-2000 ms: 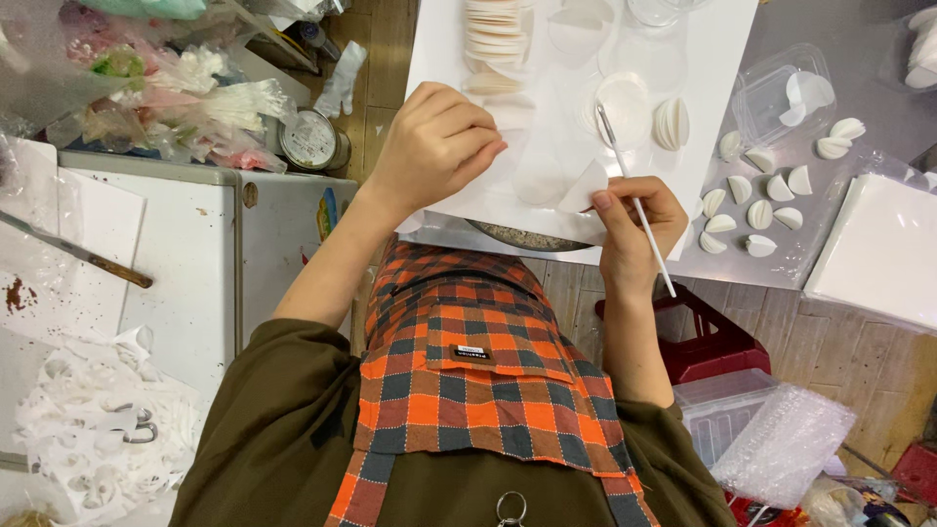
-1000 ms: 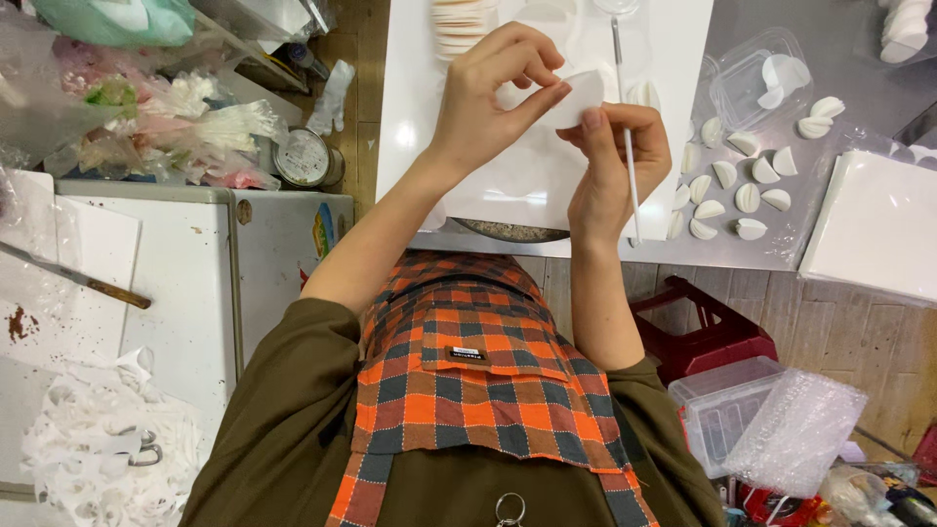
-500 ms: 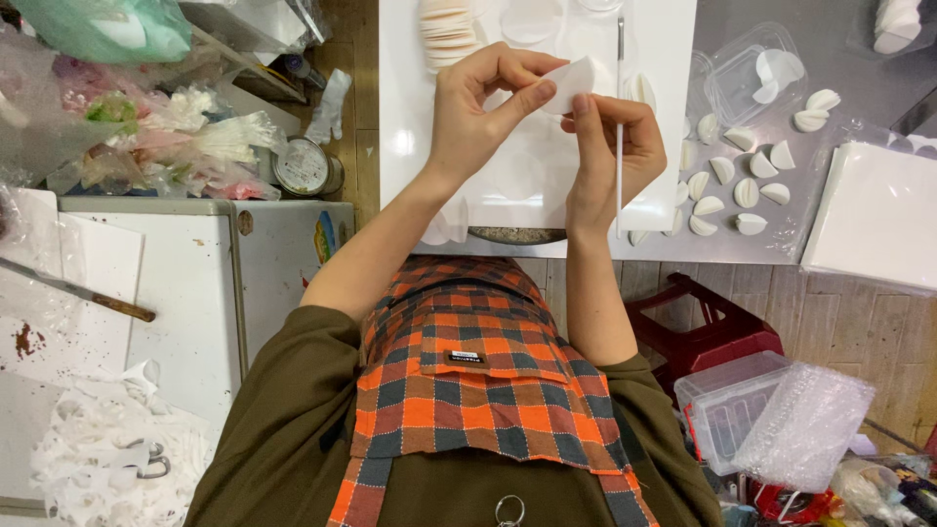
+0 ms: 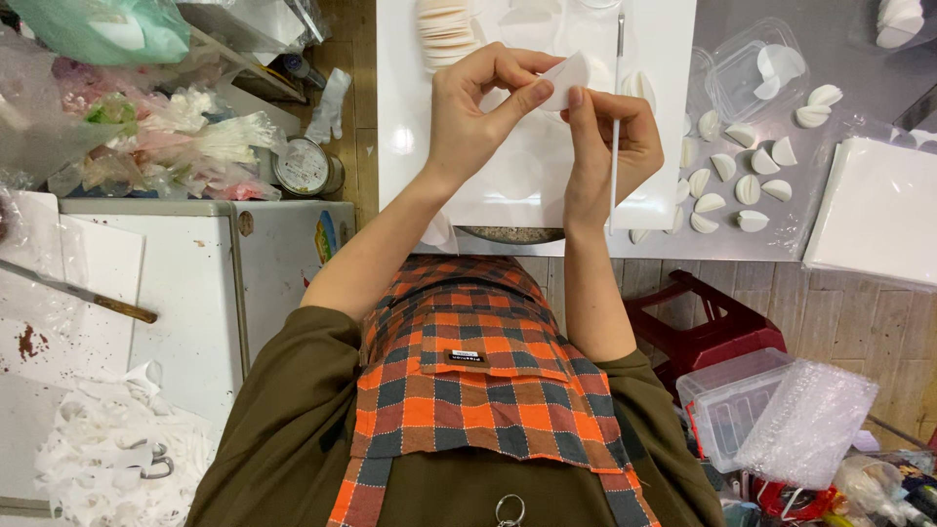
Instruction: The person repeatedly picks up small white petal-shaped pieces and uses a thin white tool to press and shape their edges. The shaped pieces are placed into a clear plastic container on the table. The process is repetitive and continues throughout the clip.
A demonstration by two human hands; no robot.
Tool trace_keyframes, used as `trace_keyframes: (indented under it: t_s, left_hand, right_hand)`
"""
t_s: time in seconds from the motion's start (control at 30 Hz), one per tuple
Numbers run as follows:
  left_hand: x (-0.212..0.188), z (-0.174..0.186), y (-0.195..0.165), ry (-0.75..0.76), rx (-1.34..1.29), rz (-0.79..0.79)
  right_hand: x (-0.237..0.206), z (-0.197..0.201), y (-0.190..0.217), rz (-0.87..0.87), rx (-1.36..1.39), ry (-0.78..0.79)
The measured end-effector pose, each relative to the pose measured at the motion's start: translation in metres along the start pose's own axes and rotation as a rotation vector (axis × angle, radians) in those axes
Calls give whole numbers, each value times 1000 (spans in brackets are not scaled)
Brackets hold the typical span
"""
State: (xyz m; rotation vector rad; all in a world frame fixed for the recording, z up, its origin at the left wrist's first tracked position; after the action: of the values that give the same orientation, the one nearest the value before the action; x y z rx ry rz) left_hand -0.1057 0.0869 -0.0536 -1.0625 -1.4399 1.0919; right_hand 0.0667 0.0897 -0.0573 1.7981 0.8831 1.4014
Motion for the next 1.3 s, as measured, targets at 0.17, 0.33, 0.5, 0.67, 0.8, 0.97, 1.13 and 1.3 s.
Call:
trace_keyframes:
  t_s: [0.17,0.33,0.5,0.67,0.8,0.97,1.13,1.3]
  left_hand:
    - [-5,-3,-19,-68,182,-71]
    - [-13,-11,-39,-140,457,-315]
    - [-6,-5,-23,6,280,-214]
    - [2,3,3,83,-5,5]
    - [2,2,5,156,-11,25]
    - [-1,-1,-3,194,71,-15]
    - [-1,-6,-9,179,112,-74]
    - [-1,-7,-11,161,241,-194]
  right_hand:
    - [-2,3,-1,14,-58,-25]
    - [-4,3,-1,146,-100,-7]
    - [-6,5,1,303,-155,37]
    - [-9,5,4,364,-225,147]
    - [-7,6,6,368,-241,179]
    - [3,4,5,239,-137,211]
    - [11,0,11,183,-58,304]
    - [17,5,8,111,-173,320]
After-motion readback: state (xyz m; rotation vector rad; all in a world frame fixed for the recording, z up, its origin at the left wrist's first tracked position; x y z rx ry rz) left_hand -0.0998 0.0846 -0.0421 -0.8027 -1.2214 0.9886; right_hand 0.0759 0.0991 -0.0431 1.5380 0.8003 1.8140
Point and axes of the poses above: each hand's wrist, its own x-axis towards the middle knuckle, its own z-axis out of the back of the hand, y = z × x, the point moved 8 cm from there along x, towards the middle knuckle, and after that the axes turned 14 degrees about z, right-handed, at the moved point
